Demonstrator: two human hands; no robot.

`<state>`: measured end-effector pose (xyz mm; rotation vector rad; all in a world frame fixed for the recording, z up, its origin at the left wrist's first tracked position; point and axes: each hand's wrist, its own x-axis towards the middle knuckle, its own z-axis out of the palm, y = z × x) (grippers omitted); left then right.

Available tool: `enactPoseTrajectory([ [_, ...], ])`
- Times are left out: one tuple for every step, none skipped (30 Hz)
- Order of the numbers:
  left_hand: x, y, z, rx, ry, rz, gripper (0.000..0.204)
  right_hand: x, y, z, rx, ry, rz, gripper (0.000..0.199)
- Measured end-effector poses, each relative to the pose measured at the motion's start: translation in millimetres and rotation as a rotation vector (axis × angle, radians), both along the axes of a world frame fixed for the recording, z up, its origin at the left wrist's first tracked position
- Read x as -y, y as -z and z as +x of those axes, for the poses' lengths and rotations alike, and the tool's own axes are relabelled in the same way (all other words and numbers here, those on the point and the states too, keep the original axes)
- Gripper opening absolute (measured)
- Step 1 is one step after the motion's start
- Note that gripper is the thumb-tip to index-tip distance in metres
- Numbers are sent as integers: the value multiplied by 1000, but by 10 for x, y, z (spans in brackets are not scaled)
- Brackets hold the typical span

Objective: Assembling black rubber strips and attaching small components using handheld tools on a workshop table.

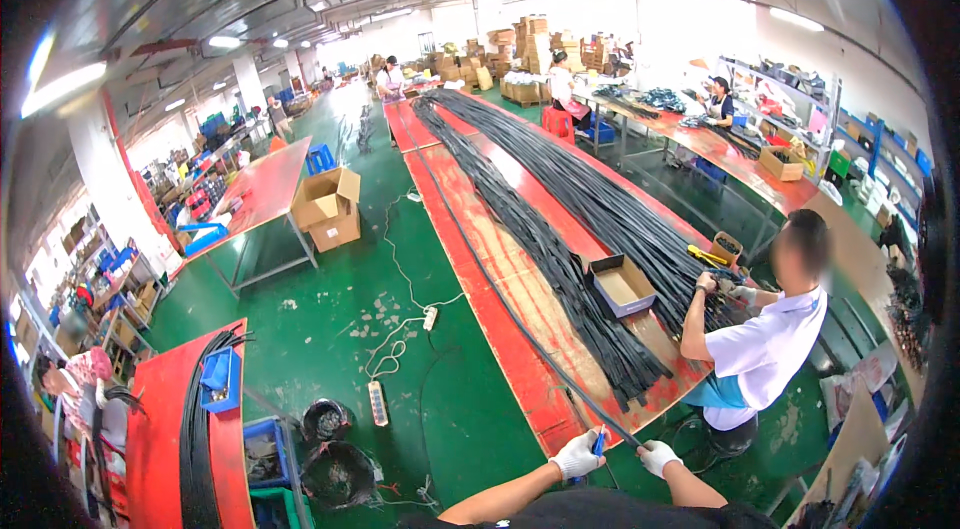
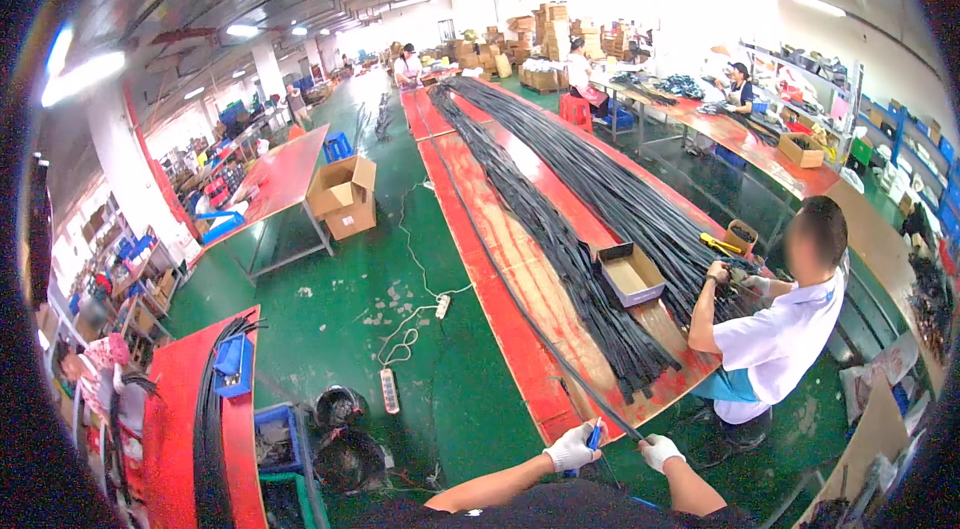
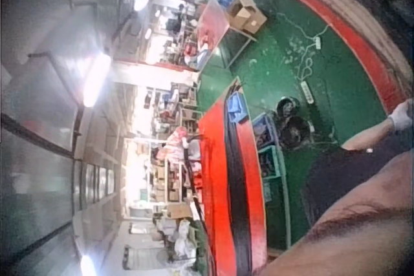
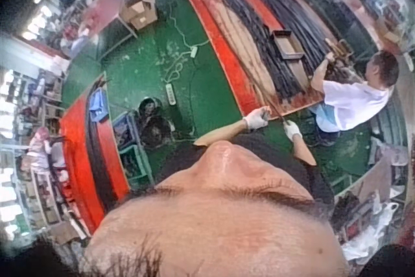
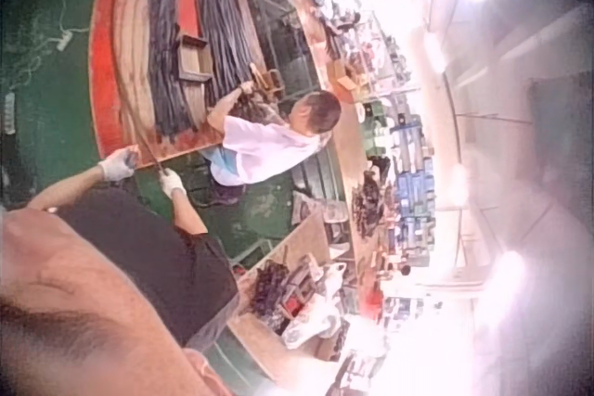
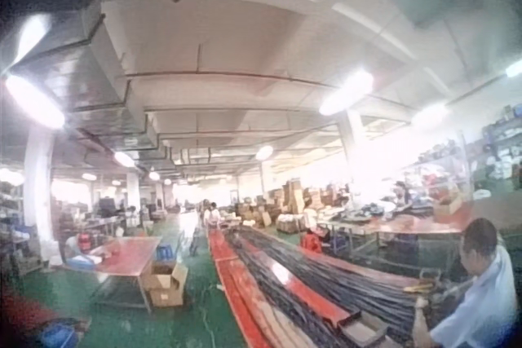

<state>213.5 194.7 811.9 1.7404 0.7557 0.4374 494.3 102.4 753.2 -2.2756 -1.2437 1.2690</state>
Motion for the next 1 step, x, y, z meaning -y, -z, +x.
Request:
enactPoseTrajectory([
  [-12,-8,52,2,17,1,51,25,-69,75,60,-38,1,38],
])
